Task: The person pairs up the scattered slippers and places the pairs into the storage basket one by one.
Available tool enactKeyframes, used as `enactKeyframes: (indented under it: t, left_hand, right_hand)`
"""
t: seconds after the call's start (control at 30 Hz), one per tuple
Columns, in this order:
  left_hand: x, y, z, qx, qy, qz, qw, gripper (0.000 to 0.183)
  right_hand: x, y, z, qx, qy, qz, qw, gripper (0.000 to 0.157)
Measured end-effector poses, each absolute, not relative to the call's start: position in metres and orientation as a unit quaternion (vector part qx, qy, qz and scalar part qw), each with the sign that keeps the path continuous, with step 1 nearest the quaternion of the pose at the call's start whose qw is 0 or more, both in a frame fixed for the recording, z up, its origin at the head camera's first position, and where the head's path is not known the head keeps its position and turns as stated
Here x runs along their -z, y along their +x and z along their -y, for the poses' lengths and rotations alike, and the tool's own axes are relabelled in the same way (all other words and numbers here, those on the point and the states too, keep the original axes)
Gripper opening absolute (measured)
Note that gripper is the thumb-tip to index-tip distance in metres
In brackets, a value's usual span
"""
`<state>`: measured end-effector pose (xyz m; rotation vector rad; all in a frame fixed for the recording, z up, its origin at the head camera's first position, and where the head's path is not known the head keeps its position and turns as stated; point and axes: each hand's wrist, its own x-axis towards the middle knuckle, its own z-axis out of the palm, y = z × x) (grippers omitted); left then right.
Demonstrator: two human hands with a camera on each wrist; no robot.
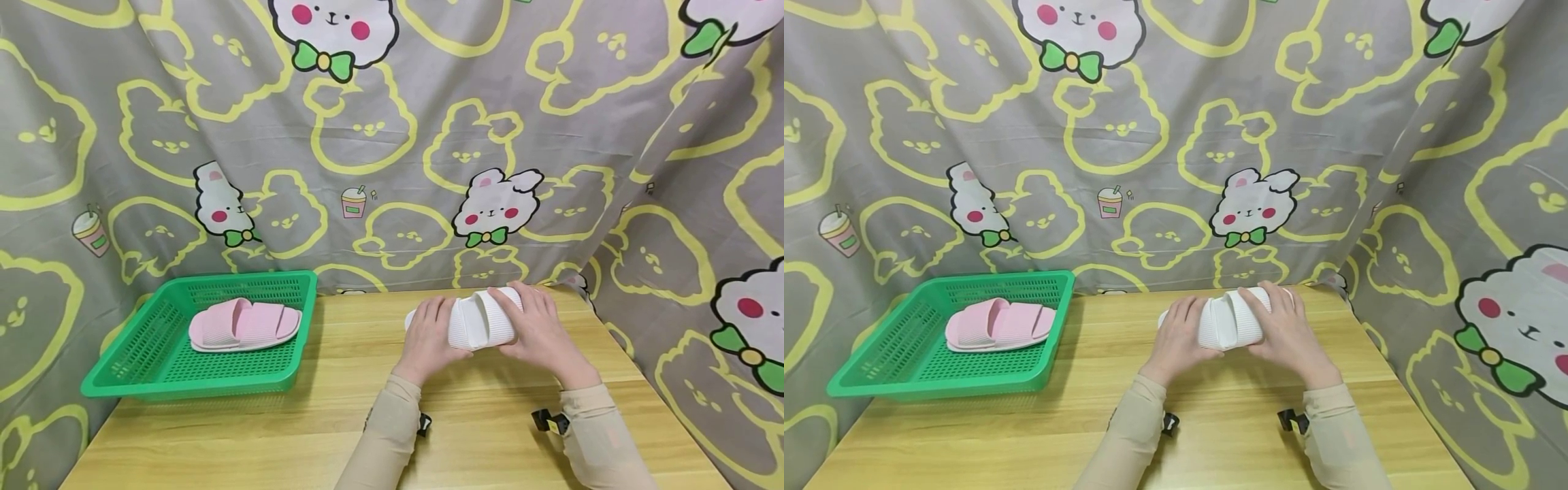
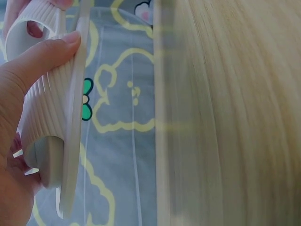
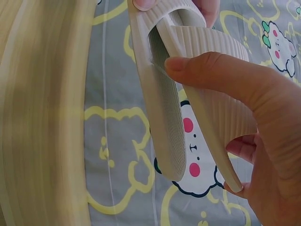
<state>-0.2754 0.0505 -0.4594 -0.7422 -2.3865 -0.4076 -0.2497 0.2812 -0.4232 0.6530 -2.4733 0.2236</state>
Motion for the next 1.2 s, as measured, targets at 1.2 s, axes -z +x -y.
enactKeyframes:
  t: [1.2]
  left_hand:
    - [0.4507, -0.2725, -0.0481, 0.164, -0.264, 0.915, 0.258, 0.112]
  right_hand:
    - [0.4216, -0.2499, -0.2817, -0.11, 0.245, 0.918, 0.291, 0.108]
